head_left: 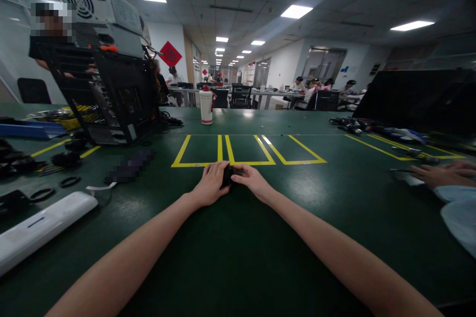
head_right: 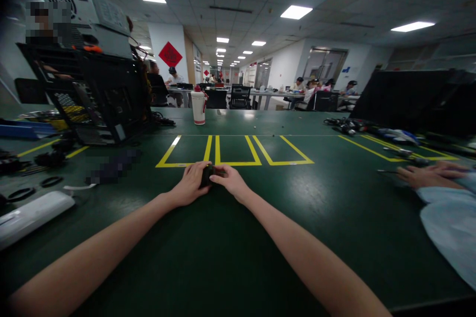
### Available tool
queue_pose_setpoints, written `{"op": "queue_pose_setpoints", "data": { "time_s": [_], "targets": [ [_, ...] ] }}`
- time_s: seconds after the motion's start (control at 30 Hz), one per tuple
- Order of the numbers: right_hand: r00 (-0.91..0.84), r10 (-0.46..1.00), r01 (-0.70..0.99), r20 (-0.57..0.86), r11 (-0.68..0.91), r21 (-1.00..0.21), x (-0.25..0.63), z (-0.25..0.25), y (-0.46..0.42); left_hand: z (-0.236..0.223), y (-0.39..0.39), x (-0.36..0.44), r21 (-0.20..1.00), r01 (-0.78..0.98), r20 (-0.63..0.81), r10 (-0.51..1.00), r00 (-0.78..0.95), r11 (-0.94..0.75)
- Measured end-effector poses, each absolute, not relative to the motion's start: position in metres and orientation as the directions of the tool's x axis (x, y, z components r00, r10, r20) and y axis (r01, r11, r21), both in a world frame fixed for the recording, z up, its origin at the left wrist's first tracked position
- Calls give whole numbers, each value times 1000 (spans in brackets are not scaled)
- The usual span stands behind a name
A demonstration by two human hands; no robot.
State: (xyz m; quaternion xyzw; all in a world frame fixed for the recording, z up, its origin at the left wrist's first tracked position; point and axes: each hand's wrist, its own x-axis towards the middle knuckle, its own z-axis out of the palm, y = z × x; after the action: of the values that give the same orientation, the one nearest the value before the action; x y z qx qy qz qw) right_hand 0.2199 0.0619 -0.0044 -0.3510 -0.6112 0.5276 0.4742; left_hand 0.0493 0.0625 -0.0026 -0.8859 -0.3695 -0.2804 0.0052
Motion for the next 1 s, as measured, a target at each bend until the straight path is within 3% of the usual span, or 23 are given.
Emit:
{"op": "queue_pose_setpoints", "data": {
  "time_s": [0.27,0.4,0.5,0.7,1.0],
  "targets": [
    [-336,912,-80,233,219,-972,220,-10,63,-2,62,51,220,649,500,656,566,-728],
    [-251,935,77,251,278,-957,223,-18,71,-3,69,51,303,676,484,720,498,-672],
    [-171,949,243,267,303,-922,230,-21,74,-4,79,47,420,696,391,808,440,-582],
    [-167,942,498,291,335,-799,241,-15,68,-4,86,42,537,663,305,853,423,-521],
    [-154,955,539,253,296,-789,241,-3,61,4,79,43,586,640,262,863,431,-498]
  ]
}}
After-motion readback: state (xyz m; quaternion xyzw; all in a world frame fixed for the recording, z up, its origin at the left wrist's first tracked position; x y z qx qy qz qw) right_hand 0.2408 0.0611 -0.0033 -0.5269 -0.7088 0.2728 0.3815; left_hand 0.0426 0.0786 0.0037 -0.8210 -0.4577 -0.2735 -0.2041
